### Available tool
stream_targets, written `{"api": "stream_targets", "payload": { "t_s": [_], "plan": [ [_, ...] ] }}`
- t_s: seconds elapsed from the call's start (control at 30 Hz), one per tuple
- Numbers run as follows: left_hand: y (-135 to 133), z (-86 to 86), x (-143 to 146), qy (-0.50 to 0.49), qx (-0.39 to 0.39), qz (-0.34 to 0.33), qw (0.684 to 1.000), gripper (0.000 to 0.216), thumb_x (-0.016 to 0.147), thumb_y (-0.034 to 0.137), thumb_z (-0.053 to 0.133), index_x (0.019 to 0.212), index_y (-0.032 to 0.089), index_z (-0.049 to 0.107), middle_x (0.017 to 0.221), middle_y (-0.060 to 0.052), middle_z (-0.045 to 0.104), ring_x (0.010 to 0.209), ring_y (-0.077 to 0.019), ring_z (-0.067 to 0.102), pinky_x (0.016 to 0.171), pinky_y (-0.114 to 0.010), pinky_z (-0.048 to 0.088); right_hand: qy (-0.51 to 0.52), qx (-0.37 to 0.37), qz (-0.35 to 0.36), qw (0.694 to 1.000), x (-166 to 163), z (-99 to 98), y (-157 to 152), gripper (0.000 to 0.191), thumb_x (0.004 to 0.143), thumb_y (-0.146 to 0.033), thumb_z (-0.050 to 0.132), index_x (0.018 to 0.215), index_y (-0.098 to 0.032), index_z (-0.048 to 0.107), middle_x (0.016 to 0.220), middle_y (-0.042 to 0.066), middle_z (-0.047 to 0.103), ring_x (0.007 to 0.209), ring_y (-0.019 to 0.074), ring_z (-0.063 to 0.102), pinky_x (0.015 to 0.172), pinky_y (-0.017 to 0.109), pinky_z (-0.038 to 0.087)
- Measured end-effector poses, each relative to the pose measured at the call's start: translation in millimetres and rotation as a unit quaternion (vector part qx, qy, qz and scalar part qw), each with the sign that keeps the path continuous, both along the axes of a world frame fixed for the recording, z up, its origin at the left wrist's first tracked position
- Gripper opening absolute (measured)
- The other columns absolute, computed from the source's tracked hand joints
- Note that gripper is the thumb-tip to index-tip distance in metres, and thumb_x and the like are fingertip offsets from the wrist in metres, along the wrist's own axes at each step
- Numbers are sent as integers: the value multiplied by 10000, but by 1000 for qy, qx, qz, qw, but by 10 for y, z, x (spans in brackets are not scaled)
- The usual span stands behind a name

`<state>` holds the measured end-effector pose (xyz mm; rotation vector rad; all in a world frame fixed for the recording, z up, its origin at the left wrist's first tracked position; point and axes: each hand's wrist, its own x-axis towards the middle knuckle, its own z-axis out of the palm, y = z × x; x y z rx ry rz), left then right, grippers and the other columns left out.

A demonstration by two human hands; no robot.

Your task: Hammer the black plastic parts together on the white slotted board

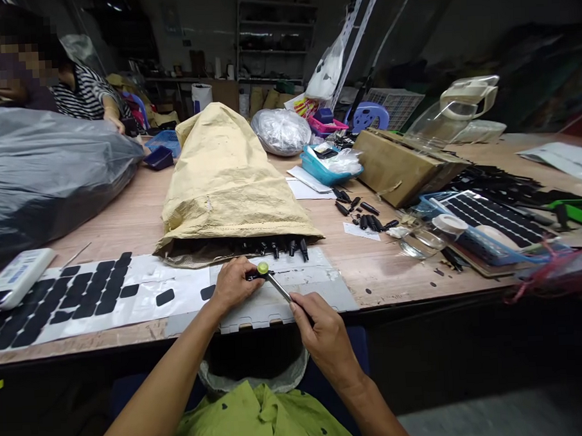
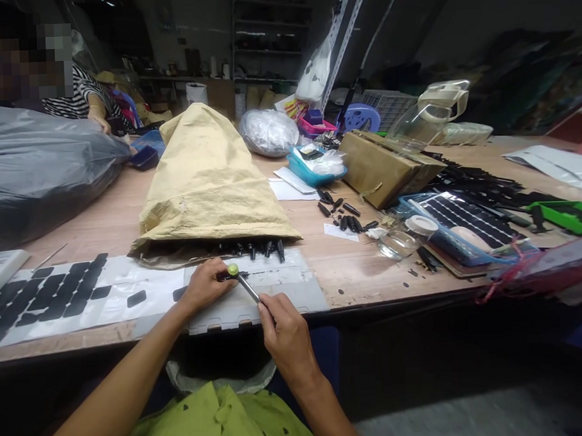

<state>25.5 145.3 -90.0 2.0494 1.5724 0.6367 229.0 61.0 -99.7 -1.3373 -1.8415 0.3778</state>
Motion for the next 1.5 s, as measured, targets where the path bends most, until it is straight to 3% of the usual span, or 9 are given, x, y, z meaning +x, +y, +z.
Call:
{"api": "stream_targets", "payload": {
  "t_s": [0.2,0.4,0.57,0.83,1.0,1.13,1.3,1.4,1.5],
  "plan": [
    [-17,10,3,-3,-2,10,1000,161,759,297,694,901,249,752,853,-9,653,893,-198,580,789,-314,425,-33,-21,-31,999,123,-8,43,243,957,-295,484,1076,-210,678,928,58,679,863,175,645,772,289,510],
    [-27,15,9,3,-2,13,1000,135,757,288,682,871,239,737,826,-9,638,868,-197,568,782,-315,422,-217,63,-147,963,361,-85,168,251,936,-283,501,1057,-210,708,863,54,661,814,197,594,745,318,447],
    [-34,42,-37,4,-17,-19,1000,165,768,334,699,896,241,744,854,-19,624,885,-210,555,829,-338,419,-228,75,-173,955,401,-198,234,223,911,-262,526,1021,-214,714,844,51,636,804,197,551,735,313,406],
    [-486,141,-185,-31,-83,-211,973,159,708,383,790,857,329,782,1413,-10,482,1345,-323,335,1123,-479,280,-227,72,-177,955,379,-203,225,216,913,-258,521,1027,-222,700,871,47,632,841,198,546,752,307,389],
    [-683,60,-187,20,-56,-217,974,237,616,278,842,837,337,782,1538,35,365,1430,-371,216,1160,-540,183,-230,75,-176,954,381,-208,222,222,919,-266,511,1030,-221,697,858,46,628,836,199,548,747,308,389],
    [-672,77,-172,-9,-69,-206,976,193,611,286,844,787,309,770,1502,16,426,1419,-366,252,1152,-536,212,-234,75,-177,953,377,-203,222,223,918,-269,503,1026,-226,693,858,48,627,827,200,548,735,310,383],
    [-398,215,-134,-160,-82,-32,983,198,813,403,650,836,211,696,1000,-64,699,952,-220,623,841,-353,498,-237,73,-180,952,370,-202,223,222,914,-267,503,1023,-229,692,862,46,628,822,198,545,733,310,379],
    [-100,299,-85,-179,-44,146,972,304,850,476,580,892,183,650,848,-48,695,757,-183,630,684,-298,487,-238,73,-183,951,371,-211,225,217,914,-265,510,1024,-229,694,866,45,627,827,198,546,736,313,386],
    [193,334,-18,-91,-26,247,964,358,799,530,631,908,189,621,807,-48,699,756,-210,643,650,-297,456,-236,74,-181,952,377,-221,228,222,916,-266,509,1032,-226,694,866,47,626,822,197,546,733,317,393]
  ]
}}
